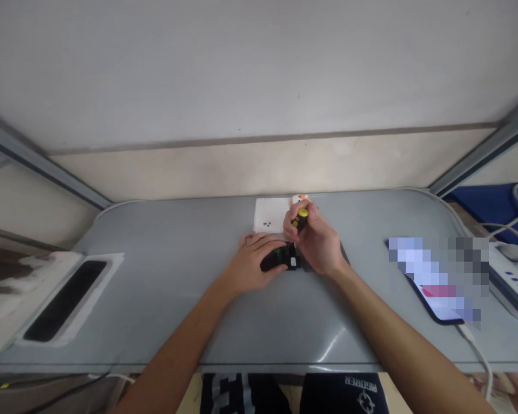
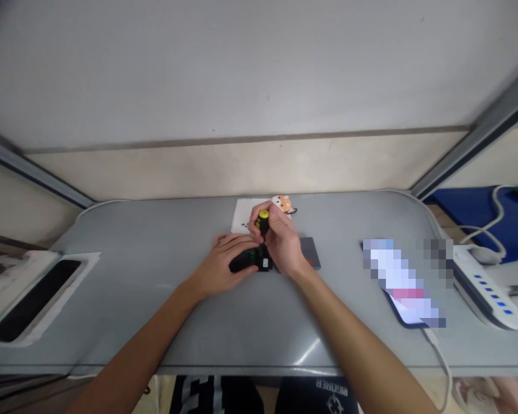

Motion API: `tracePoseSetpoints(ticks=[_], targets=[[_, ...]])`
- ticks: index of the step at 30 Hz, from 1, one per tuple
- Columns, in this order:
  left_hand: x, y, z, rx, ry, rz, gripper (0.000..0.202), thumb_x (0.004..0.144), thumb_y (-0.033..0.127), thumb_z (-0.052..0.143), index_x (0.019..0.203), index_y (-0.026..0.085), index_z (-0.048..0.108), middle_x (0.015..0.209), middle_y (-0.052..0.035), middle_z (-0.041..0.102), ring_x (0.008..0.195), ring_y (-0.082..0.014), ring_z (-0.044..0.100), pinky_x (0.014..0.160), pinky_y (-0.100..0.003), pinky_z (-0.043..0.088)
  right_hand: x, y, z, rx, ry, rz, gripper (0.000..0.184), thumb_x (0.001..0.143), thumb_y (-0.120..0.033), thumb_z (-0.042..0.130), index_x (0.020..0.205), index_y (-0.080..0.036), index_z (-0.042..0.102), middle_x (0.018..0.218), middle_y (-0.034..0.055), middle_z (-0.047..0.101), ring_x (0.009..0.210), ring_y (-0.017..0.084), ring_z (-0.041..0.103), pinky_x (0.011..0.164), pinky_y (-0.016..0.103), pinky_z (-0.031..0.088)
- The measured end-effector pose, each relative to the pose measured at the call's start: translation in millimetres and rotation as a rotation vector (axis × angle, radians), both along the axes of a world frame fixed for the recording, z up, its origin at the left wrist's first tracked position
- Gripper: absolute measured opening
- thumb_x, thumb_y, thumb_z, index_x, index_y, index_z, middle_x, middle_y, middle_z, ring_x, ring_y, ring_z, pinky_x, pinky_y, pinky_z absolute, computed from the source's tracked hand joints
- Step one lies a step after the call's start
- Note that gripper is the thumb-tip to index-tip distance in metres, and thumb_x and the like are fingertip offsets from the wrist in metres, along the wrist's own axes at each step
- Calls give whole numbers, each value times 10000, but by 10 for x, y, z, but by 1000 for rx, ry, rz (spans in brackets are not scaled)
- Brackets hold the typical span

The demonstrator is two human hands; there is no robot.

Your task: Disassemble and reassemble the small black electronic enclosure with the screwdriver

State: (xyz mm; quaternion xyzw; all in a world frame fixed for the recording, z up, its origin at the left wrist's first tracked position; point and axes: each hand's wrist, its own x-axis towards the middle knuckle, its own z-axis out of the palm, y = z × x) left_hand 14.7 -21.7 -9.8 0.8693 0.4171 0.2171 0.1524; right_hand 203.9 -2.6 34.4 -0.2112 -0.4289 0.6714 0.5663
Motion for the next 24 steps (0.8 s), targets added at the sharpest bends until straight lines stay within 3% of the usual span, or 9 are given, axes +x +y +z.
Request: tracePoseSetpoints(ticks=[24], targets=[[11,-3,8,53,-49,20,258,980,332,647,1228,262,641,1311,-46,718,1245,-257,615,1099,-474,333,-30,-3,56,17,-36,-26,334,1006,-531,500,867,-238,581,682,-2,398,597,158,340,579,301,320]])
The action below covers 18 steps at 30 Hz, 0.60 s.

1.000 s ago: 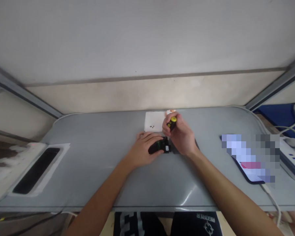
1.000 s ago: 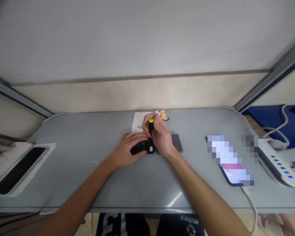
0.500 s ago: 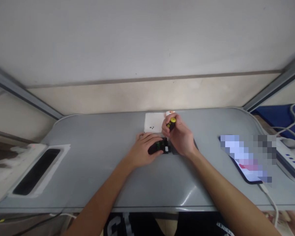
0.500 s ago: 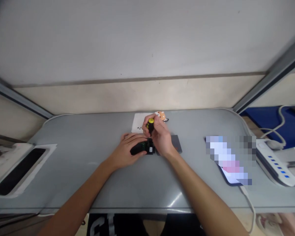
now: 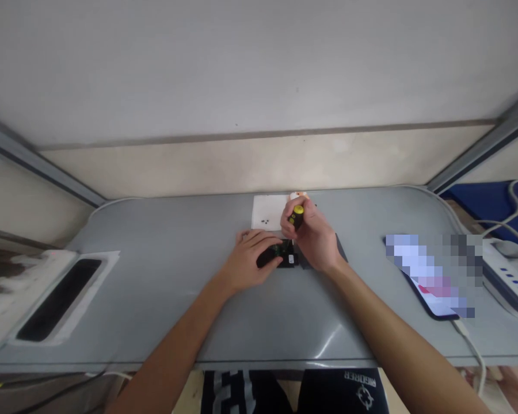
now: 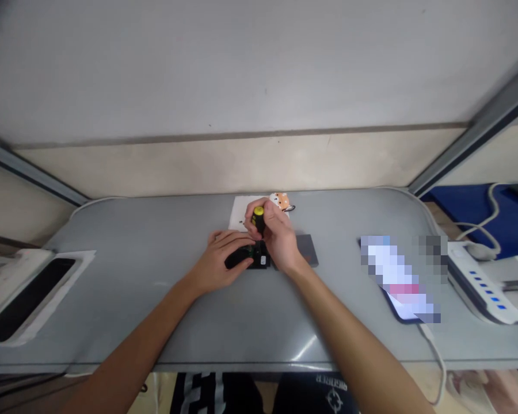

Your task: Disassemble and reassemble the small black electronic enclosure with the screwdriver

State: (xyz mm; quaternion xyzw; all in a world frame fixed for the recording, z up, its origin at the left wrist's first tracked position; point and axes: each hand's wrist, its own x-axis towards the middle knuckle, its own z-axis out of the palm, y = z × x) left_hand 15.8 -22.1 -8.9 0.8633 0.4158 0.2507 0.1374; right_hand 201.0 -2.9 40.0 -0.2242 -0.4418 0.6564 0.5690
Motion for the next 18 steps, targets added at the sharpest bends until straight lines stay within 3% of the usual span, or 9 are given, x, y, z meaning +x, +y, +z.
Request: tracePoseSetpoints(ticks=[18], targets=[[-2,19,-13,45,-39,20,159,1028,299,568,1120,240,684,1235,-40,743,1173,-222,644,1052,-444,351,-9,35,-50,24,84,16,309,1015,-490,516,887,-226,614,699,6,449,620,152,372,585,287,326]])
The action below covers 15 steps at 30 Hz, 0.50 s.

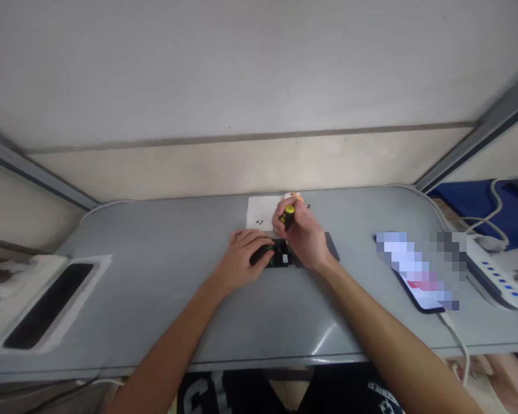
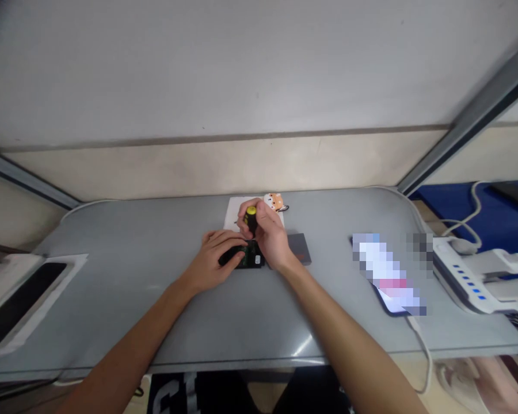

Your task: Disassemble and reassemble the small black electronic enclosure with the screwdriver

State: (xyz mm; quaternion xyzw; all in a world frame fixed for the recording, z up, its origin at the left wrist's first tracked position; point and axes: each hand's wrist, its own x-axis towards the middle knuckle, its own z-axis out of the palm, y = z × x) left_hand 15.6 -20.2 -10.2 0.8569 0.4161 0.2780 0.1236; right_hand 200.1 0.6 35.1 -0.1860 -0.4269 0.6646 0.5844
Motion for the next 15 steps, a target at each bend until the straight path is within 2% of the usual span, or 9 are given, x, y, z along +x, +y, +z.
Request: tracePoseSetpoints(ticks=[6,11,15], targets=[[13,25,-40,37,-7,10,133,996,312,650,1099,245,702,1191,-33,751,1145,-224,654,1041,-430,359,42,38,20,-66,121,-57,311,1021,-484,497,864,-236,600,729,10,415,629,153,370,576,276,371],[-34,45,-116,83,-22,-18,106,1012,283,642,973,234,727,1136,-27,759,1085,-213,671,1011,-418,371,72,74,57,-140,255,-26,303,1050,-420,429,870,-228,580,706,-1,392,599,137,358,569,254,382],[-41,75,-26,136,-53,75,154,1030,277,610,959,235,740,1111,-31,748,1067,-209,659,1004,-414,378,189,185,25,-178,359,-107,289,1062,-404,395,874,-232,532,687,-15,377,555,121,359,545,235,397]])
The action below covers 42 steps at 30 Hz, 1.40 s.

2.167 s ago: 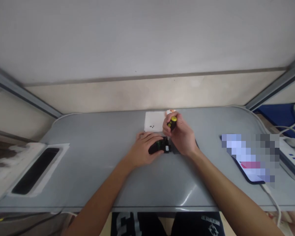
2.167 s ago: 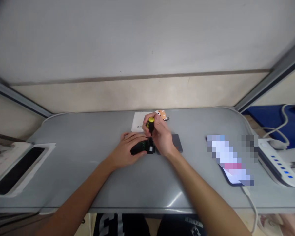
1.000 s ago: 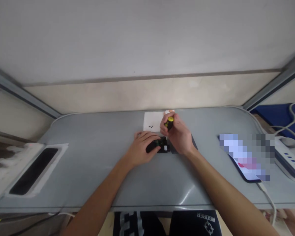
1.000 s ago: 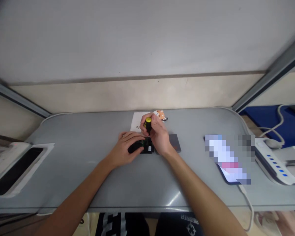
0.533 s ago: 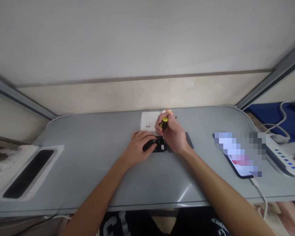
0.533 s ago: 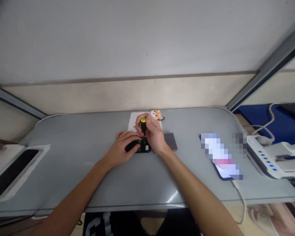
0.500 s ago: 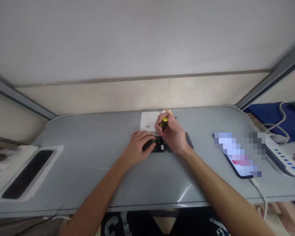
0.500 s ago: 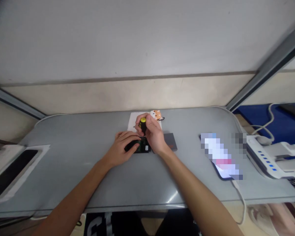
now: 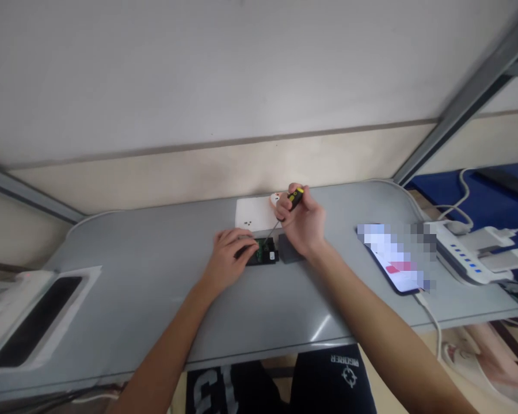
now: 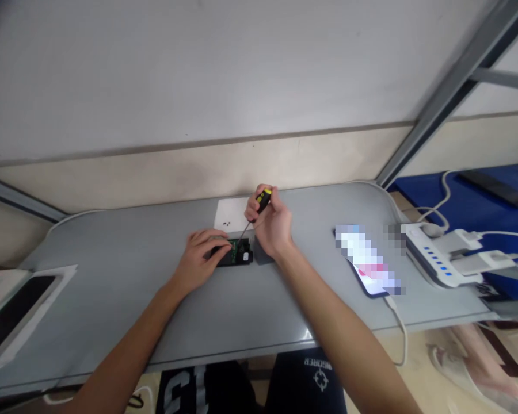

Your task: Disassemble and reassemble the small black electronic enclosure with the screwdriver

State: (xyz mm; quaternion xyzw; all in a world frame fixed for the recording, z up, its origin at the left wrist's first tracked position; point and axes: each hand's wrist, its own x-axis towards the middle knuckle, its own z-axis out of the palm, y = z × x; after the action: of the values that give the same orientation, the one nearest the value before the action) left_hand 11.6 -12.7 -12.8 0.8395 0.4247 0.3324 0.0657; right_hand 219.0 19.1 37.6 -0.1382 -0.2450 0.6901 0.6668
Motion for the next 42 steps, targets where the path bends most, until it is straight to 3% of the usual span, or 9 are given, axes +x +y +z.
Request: tracePoseSetpoints(ticks=[3,6,9,12,18,21,25,32,42], targets=[[142,193,182,50,21,83,153,1022,311,630,976,238,756,1103,-38,741,1064,-221,639,991,-409,391,128,107,-84,-131,92,-43,299,1071,-350,318,871,-224,502,644,-29,368,507,106,329,489,204,357],[393,526,317,3,202,27,155,1005,312,655,953,234,778,1088,-47,736,1090,-247,611,989,-415,395,227,191,-179,-250,102,-18,270,1056,-308,319,875,-221,499,615,-47,353,457,93,283,433,185,292],[606,823,297,-49,348,-63,157,1005,313,651,1012,244,792,1095,-63,727,1103,-268,598,978,-419,417,265,239,-244,-262,46,38,272,1051,-331,342,869,-218,509,606,-51,362,437,87,255,404,181,250],[685,955,184,-61,428,-83,156,996,321,658,1013,252,797,1127,-70,724,1109,-288,595,966,-431,430,266,251,-264,-210,19,64,293,1054,-367,348,866,-217,516,609,-50,368,444,89,239,407,181,251],[380,770,192,-143,309,-44,250,1034,286,541,956,193,759,1050,-83,721,1037,-255,618,916,-388,459,223,106,-123,-36,-26,55,361,1048,-492,400,847,-222,531,667,-27,388,520,107,319,501,216,352],[52,551,228,-316,135,3,294,1052,345,485,933,197,709,949,-43,696,828,-189,616,768,-330,462,83,-4,-19,75,-37,23,432,1044,-553,399,794,-219,513,689,-17,368,585,122,363,572,244,390],[-266,315,110,-378,62,-64,329,1063,351,443,838,199,628,854,-20,636,793,-170,582,758,-312,449,-241,-16,48,138,-138,21,374,982,-487,601,754,-210,494,729,-19,363,617,115,354,559,247,341],[-283,246,-51,-324,10,-103,289,1069,322,428,874,207,608,872,-20,616,825,-171,572,815,-324,463,-619,137,40,121,-276,100,409,973,-560,592,766,-220,500,658,-37,354,557,107,296,514,250,300],[-299,249,-90,-319,-12,-103,286,1062,299,446,861,201,624,852,-19,615,800,-165,574,785,-320,467,-638,123,-68,114,-298,73,390,997,-535,565,767,-223,524,663,-23,373,560,114,309,508,250,309]])
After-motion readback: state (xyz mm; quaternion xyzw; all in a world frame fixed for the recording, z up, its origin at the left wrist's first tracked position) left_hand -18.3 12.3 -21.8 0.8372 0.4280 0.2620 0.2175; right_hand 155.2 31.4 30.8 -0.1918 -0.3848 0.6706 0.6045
